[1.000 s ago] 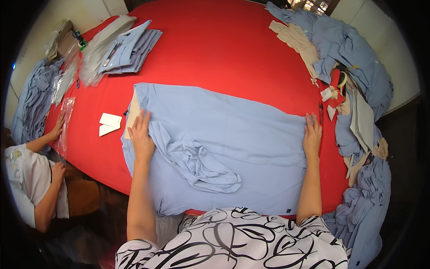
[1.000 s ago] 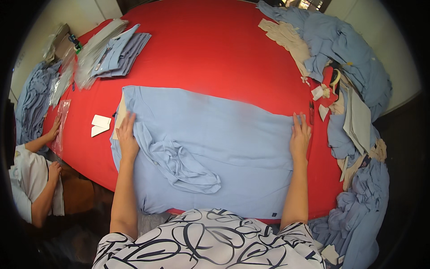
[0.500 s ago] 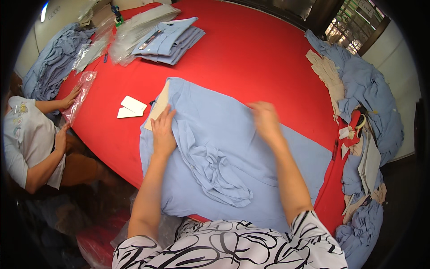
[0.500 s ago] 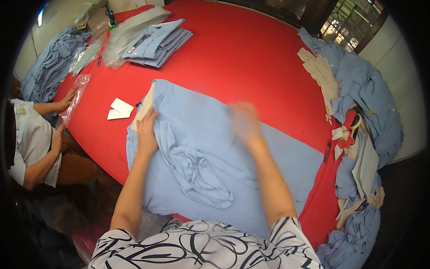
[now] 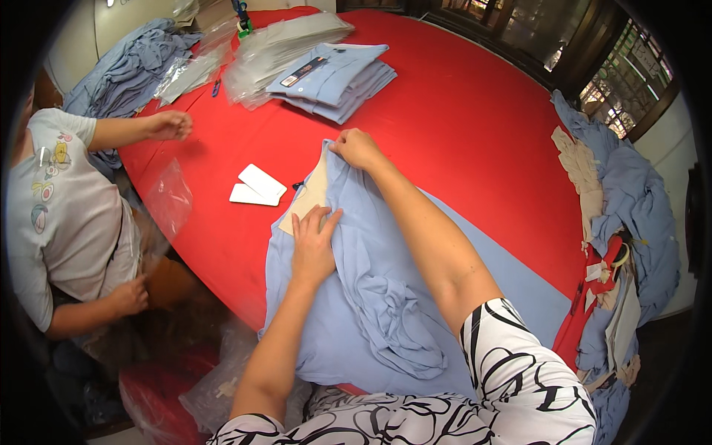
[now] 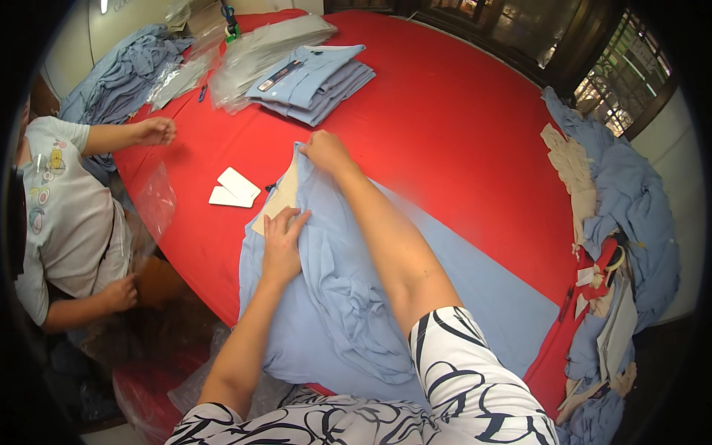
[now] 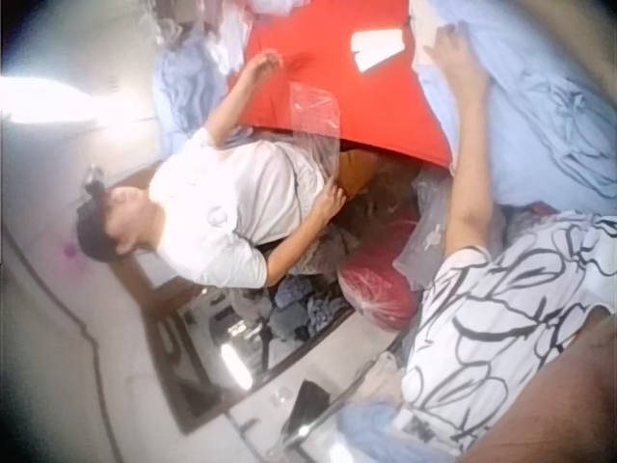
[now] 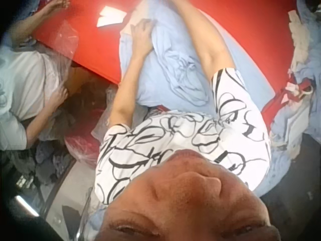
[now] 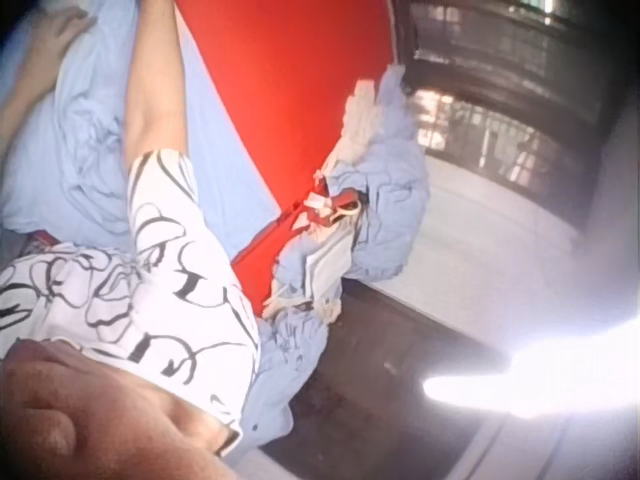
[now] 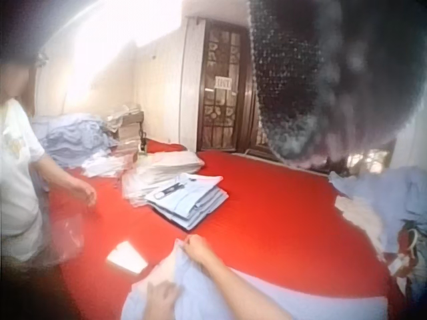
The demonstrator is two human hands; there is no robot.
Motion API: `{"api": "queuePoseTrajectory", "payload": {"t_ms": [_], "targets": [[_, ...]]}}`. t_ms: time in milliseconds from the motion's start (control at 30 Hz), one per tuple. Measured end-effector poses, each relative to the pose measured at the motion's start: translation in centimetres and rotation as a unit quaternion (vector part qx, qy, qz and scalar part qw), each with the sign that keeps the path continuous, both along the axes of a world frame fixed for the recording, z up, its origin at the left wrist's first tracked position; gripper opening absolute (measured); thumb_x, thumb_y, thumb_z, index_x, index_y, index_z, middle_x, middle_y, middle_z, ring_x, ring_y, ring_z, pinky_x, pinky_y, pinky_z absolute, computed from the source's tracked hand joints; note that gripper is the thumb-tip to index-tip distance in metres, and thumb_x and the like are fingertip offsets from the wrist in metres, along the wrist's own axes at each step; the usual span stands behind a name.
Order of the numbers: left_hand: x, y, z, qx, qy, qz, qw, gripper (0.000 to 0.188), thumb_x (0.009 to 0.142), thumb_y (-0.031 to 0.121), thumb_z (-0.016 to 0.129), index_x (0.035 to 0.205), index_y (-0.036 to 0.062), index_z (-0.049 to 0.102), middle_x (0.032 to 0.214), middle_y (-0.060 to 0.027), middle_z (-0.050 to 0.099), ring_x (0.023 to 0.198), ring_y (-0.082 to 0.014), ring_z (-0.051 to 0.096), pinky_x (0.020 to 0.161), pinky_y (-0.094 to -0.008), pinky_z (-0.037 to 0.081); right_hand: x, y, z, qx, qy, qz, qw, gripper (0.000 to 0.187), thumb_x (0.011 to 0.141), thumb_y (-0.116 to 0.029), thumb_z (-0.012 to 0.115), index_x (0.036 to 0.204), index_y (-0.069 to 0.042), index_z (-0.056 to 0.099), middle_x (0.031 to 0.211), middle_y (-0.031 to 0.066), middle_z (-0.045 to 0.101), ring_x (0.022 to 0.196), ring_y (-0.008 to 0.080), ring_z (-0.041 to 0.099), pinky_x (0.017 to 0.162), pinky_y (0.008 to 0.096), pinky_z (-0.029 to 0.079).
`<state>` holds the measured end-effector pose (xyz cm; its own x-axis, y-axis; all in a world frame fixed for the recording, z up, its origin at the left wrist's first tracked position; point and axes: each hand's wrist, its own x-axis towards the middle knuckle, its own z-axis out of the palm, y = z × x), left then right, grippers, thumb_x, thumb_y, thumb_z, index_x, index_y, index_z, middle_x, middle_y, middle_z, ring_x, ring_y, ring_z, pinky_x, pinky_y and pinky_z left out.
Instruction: The person picks up blue shirts from a pile, lays them flat on a table one at a time, places a cardboard insert inside, and folds the shirts around the insert.
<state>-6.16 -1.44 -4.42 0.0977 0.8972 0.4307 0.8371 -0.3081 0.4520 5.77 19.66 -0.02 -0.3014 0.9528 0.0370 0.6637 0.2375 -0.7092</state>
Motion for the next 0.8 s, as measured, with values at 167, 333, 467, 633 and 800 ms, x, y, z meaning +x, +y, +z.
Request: {"api": "queuePoseTrajectory", "payload": {"t_ms": [167, 333, 467, 633, 800], "targets": [[0.0, -0.1, 0.2, -0.005, 0.006, 0.012, 1.0, 0.054, 0.073, -0.011, 0.05, 0.123, 0.0078, 0.061, 0.125, -0.0094, 0.052, 0.129, -0.0301, 0.044, 0.115, -0.0582, 0.02, -1.9, 1.2, -0.8, -0.008, -0.074, -0.038, 0.997, 0.033, 0.081, -0.03, 0.072, 0.088, 0.002, 0.07, 0.098, 0.0235, 0.068, 0.096, 0.0382, 0.064, 0.083, 0.0459, 0.05], [0.3, 0.4, -0.2, 0.021, 0.018, 0.005, 1.0, 0.045, 0.076, -0.007, 0.05, 0.117, 0.0069, 0.063, 0.126, -0.0087, 0.054, 0.129, -0.03, 0.044, 0.115, -0.0577, 0.02, 1.1, -1.2, -0.9, 0.055, 0.025, -0.056, 0.997, 0.034, 0.083, -0.026, 0.069, 0.107, -0.002, 0.064, 0.11, 0.0182, 0.064, 0.105, 0.0372, 0.059, 0.089, 0.0432, 0.048], [-0.2, 0.3, -0.8, 0.01, 0.027, 0.012, 1.0, 0.042, 0.08, -0.001, 0.05, 0.119, 0.0088, 0.063, 0.125, -0.0083, 0.055, 0.129, -0.0303, 0.045, 0.113, -0.059, 0.021, 8.0, -7.6, 0.8, 0.085, -0.012, -0.065, 0.994, 0.028, 0.087, -0.021, 0.065, 0.111, -0.007, 0.063, 0.114, 0.0116, 0.062, 0.108, 0.0327, 0.056, 0.093, 0.0414, 0.044], [0.0, -0.4, -0.1, 0.003, 0.069, 0.011, 0.998, 0.05, 0.082, 0.004, 0.053, 0.129, 0.019, 0.062, 0.119, -0.0108, 0.055, 0.125, -0.0309, 0.046, 0.113, -0.0595, 0.022, 23.0, -25.7, -0.3, 0.182, -0.254, -0.272, 0.91, 0.036, 0.09, -0.026, 0.062, 0.124, -0.014, 0.061, 0.135, 0.012, 0.053, 0.127, 0.0311, 0.045, 0.106, 0.0481, 0.033], [0.2, 0.1, -0.9, 0.032, 0.029, 0.006, 0.999, 0.045, 0.08, 0.0, 0.055, 0.12, 0.015, 0.067, 0.115, -0.012, 0.055, 0.117, -0.0313, 0.05, 0.112, -0.0578, 0.024, 39.4, -41.7, -5.3, 0.079, -0.381, -0.5, 0.774, 0.05, 0.094, -0.038, 0.055, 0.138, -0.014, 0.05, 0.147, 0.0126, 0.041, 0.14, 0.0294, 0.031, 0.113, 0.0607, 0.014]]}}
